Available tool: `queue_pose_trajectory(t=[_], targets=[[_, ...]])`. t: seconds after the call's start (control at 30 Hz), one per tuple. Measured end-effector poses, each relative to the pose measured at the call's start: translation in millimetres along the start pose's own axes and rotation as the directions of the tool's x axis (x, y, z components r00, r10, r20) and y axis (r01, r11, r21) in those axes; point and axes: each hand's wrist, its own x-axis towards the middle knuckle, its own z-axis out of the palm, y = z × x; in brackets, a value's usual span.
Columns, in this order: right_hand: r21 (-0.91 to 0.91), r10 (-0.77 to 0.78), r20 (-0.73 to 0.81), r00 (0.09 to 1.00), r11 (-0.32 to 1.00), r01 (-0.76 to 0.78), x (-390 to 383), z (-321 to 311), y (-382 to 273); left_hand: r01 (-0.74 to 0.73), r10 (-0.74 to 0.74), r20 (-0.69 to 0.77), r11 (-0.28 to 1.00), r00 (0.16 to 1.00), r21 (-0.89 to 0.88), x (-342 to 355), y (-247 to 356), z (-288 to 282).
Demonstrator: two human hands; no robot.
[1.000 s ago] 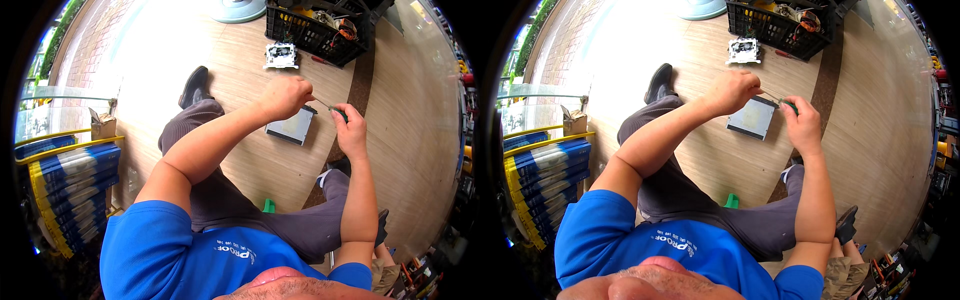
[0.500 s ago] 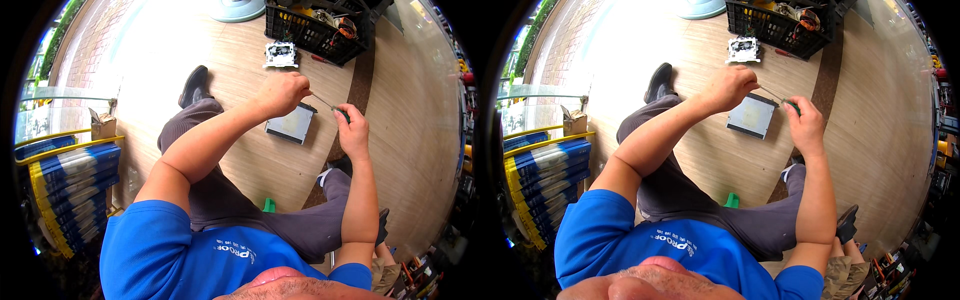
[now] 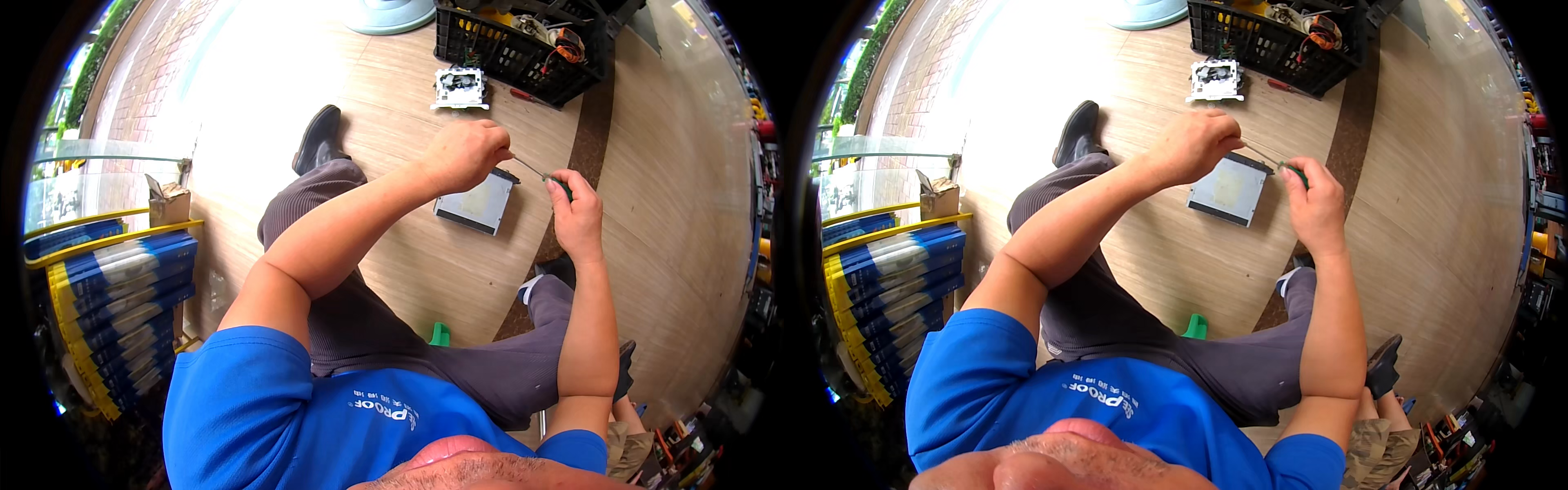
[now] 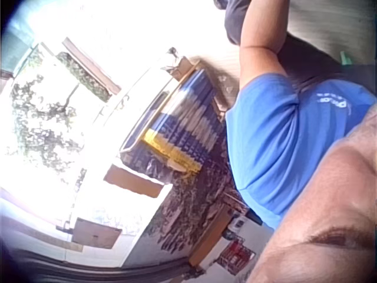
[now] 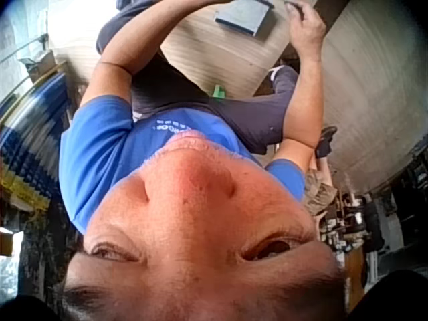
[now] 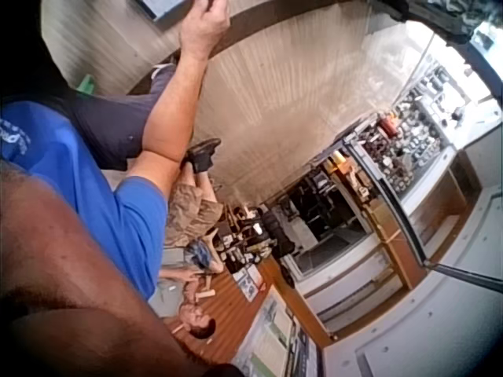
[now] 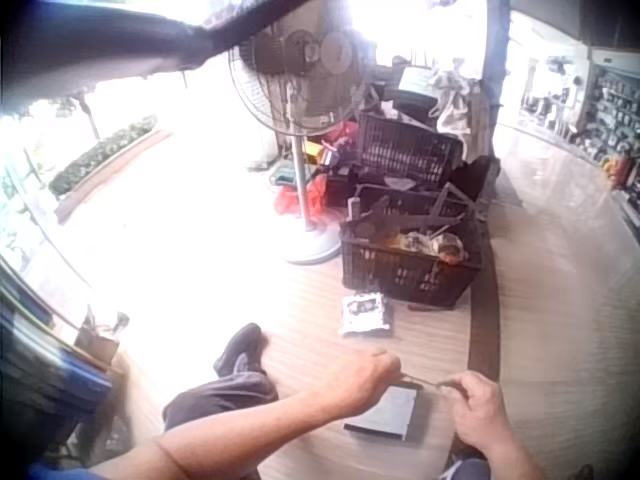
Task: The person uses a screwdriver to remove and replace screws on the back of an electronic device, handling small components and a wire.
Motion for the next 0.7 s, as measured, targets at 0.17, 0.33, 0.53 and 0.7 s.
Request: queue_pose_trajectory(t=[0.17,0.33,0.53,0.7], targets=[[-0.021,-0.037,-0.013,0.999,0.999,0.037,0.3,0.6,2.7,-0.022,0.022,-0.003,1.000,1.000,-0.016,-0.8,1.9,-0.4],[-0.030,-0.053,-0.022,0.998,0.998,0.052,0.3,1.2,3.6,-0.034,0.034,-0.006,0.999,0.999,-0.025,-0.4,1.9,0.7],[-0.009,-0.044,0.019,0.999,0.999,0.044,-0.7,4.4,0.1,-0.075,0.077,0.036,0.996,0.996,-0.042,-2.3,4.2,5.3],[-0.007,-0.061,0.029,0.998,0.998,0.061,-1.6,8.2,-3.1,-0.086,0.089,0.048,0.994,0.995,-0.059,-2.5,6.2,9.9]])
